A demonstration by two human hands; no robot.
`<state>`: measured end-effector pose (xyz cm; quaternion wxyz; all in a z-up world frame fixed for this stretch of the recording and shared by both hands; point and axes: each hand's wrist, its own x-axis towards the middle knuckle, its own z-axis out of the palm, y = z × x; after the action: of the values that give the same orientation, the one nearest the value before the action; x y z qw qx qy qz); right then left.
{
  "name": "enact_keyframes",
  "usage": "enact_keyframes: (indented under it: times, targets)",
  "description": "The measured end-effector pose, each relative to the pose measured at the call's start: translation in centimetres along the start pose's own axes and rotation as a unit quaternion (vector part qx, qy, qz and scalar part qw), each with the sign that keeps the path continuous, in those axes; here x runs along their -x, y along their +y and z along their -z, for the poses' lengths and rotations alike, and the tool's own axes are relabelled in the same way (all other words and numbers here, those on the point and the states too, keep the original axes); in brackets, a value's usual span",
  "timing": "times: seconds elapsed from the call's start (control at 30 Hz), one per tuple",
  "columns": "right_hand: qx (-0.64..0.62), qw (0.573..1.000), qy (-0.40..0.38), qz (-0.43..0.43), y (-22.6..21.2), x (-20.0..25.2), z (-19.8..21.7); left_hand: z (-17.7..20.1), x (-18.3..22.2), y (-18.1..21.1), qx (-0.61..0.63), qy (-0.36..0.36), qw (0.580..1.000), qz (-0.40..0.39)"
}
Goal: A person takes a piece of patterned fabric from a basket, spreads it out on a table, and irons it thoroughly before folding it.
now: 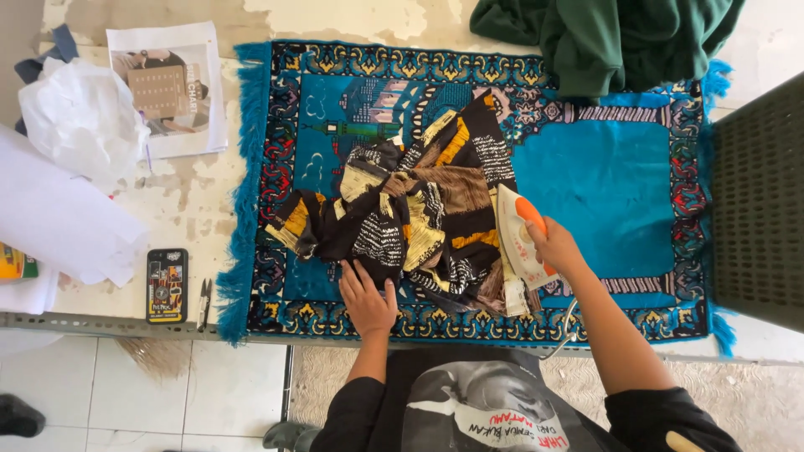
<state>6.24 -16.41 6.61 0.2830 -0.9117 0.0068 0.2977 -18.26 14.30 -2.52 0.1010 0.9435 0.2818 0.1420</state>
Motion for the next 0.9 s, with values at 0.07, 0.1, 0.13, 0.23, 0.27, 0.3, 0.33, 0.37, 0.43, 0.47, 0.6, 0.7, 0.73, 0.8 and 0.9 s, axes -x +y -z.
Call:
enact_keyframes:
  times: [0.07, 0.1, 0.13, 0.23, 0.27, 0.3, 0.33, 0.37, 0.43, 0.47, 0.6, 0.7, 0.73, 0.8, 0.9]
  targets:
    - [-0.005, 1.0, 0.004, 0.009, -1.1, -1.8, 0.6, 0.1, -0.2, 0.1, 0.0, 0.002, 1.0, -0.001]
    - [-0.005, 1.0, 0.002, 0.016, -1.6, -2.6, 0.9, 0.2, -0.2, 0.1, -0.003, -0.002, 1.0, 0.003]
    - [-0.004, 1.0, 0.0, 0.023, -2.1, -3.5, 1.2, 0.3, -0.3, 0.2, -0.005, -0.006, 1.0, 0.007]
    - [0.0, 0.999, -0.004, 0.033, -3.8, -5.0, 1.9, 0.4, 0.1, 0.0, -0.012, -0.018, 1.0, 0.009]
    - [-0.001, 0.999, -0.002, 0.036, -4.2, -5.9, 2.2, 0.2, -0.3, 0.1, -0.013, -0.014, 1.0, 0.008]
    - [0.015, 0.999, -0.002, 0.041, -4.4, -6.5, 2.3, 0.4, -0.3, 0.1, -0.01, -0.02, 1.0, 0.009]
    - [0.031, 0.999, -0.003, 0.045, -4.6, -7.1, 2.3, 0.6, -0.3, 0.1, -0.007, -0.025, 1.0, 0.01]
    - [0.031, 0.998, -0.002, 0.049, -5.0, -7.4, 2.5, 0.5, -0.3, 0.1, -0.008, -0.021, 1.0, 0.012]
    - [0.05, 0.998, -0.004, 0.047, -5.8, -7.9, 2.8, 0.3, -0.2, 0.2, -0.013, -0.024, 1.0, 0.012]
    - [0.052, 0.997, -0.003, 0.051, -6.1, -8.1, 2.8, 0.3, -0.4, 0.1, -0.012, -0.02, 1.0, 0.014]
    - [0.033, 0.999, -0.003, 0.028, -6.2, -7.7, 2.2, 0.7, -0.1, -0.1, -0.009, -0.042, 0.999, 0.013]
    - [0.02, 1.0, -0.003, -0.01, -6.0, -5.8, 2.2, 0.3, -0.3, -0.2, -0.007, -0.05, 0.999, 0.007]
    - [0.023, 0.999, -0.003, -0.029, -5.8, -4.8, 2.0, 0.2, -0.1, -0.4, -0.01, -0.047, 0.999, 0.007]
    - [0.03, 0.999, -0.004, -0.022, -4.4, -3.8, 1.4, 0.2, -0.1, -0.6, -0.014, -0.046, 0.999, 0.006]
    - [0.049, 0.999, 0.003, -0.014, -2.3, -4.0, 0.8, 0.0, -0.1, -0.4, -0.022, -0.044, 0.999, 0.004]
